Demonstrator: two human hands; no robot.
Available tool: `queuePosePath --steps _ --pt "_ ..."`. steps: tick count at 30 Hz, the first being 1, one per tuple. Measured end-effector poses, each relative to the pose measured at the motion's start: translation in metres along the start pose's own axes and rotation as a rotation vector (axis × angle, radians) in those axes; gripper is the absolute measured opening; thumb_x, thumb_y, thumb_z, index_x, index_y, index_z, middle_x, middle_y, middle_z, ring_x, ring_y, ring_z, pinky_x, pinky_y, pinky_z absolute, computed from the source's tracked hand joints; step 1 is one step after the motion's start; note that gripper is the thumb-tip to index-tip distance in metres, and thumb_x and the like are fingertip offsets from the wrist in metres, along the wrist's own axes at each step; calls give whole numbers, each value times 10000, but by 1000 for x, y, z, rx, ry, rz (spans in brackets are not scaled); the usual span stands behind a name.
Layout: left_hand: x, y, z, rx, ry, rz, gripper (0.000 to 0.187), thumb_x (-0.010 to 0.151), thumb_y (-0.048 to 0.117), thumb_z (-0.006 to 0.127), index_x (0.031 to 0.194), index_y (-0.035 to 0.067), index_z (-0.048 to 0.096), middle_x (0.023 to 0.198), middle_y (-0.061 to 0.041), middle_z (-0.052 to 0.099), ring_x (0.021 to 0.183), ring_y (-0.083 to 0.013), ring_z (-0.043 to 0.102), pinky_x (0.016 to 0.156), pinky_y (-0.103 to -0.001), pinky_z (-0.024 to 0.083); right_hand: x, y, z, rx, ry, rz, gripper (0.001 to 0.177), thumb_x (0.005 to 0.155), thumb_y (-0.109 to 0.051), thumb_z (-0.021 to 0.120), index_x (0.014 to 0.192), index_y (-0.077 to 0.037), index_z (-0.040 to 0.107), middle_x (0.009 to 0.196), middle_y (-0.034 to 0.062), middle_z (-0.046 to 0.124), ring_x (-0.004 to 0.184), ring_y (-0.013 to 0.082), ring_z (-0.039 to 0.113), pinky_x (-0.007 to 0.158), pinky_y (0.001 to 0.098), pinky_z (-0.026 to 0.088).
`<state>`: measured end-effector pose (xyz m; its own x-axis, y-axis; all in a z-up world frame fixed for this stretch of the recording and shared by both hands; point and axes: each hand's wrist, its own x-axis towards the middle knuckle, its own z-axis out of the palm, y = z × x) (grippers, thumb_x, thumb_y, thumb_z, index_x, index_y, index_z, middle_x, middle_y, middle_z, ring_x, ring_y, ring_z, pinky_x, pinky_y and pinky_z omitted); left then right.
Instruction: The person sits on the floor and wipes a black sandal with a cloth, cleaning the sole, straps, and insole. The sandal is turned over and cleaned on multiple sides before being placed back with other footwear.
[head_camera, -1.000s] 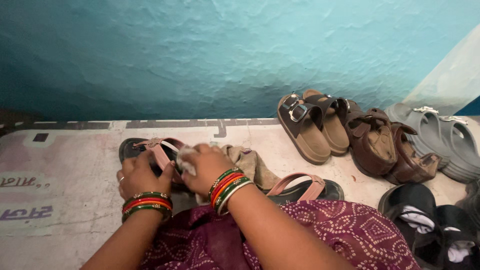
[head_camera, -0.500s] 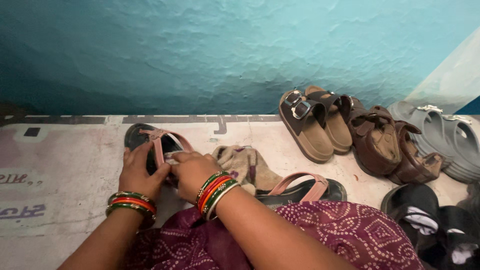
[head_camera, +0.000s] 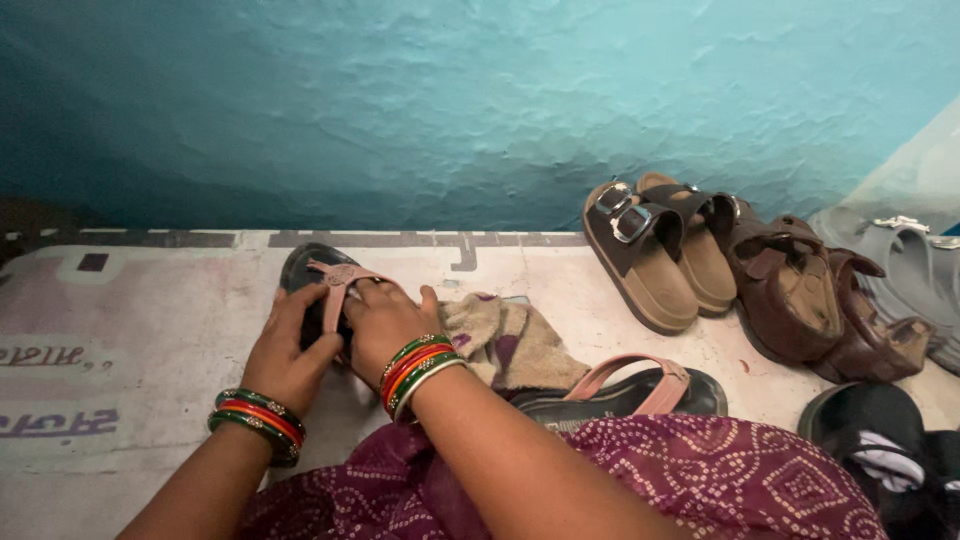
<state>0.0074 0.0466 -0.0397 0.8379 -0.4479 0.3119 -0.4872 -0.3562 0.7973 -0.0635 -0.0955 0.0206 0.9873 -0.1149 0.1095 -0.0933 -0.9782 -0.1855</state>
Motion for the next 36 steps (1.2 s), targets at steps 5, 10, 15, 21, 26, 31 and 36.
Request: queuePosePath --steps 5,10,15,21,26,31,36 --pt "-1 0 -3 -24 -38 -87 703 791 257 659 1472 166 514 1569 -261 388 1543 -380 244 1158 -441 328 -5 -2 -21 35 -140 -33 476 876 -417 651 1304 -208 647 1521 5 466 1423 203 415 1112 664 253" --pt "5 -2 -8 -143 -86 -189 711 800 261 627 1496 204 493 1639 -278 248 1480 -352 385 1141 -391 377 -13 2 -22 60 -176 -124 401 901 -318 590 1292 -296 678 1514 -58 521 1412 162 466 1064 611 338" --pt "5 -1 -12 -80 -83 -179 691 813 244 633 1493 202 517 1620 -290 277 1529 -352 295 1173 -389 316 -22 9 -19 141 -159 -184 483 828 -173 578 1280 -302 686 1510 -72 535 1365 159 501 1005 529 395" --pt "1 17 -15 -85 -82 -289 718 794 252 637 1501 249 515 1660 -232 246 1501 -352 350 1160 -397 342 -25 39 -23 423 -187 -197 329 769 -91 703 1042 -231 822 1253 -24 718 1078 229 710 949 315 510" --pt "-1 23 -14 -123 -67 -270 744 767 247 642 1500 247 511 1665 -232 246 1463 -353 412 1142 -402 380 -35 53 -34 445 -262 17 268 792 -63 690 944 -205 860 1084 22 818 974 212 780 935 300 579" --pt "-1 16 -10 -143 -56 -222 731 781 244 644 1499 213 507 1653 -251 258 1501 -346 346 1150 -406 358 -38 31 -37 260 -168 -41 409 775 -68 644 1096 -275 793 1225 -14 737 1104 208 697 975 368 507" --pt "1 4 -7 -74 -42 -184 692 819 238 627 1499 196 511 1624 -268 315 1545 -336 275 1165 -400 325 -29 8 -18 102 -87 -102 436 870 -174 572 1265 -308 698 1429 -97 615 1262 151 597 1034 519 392"
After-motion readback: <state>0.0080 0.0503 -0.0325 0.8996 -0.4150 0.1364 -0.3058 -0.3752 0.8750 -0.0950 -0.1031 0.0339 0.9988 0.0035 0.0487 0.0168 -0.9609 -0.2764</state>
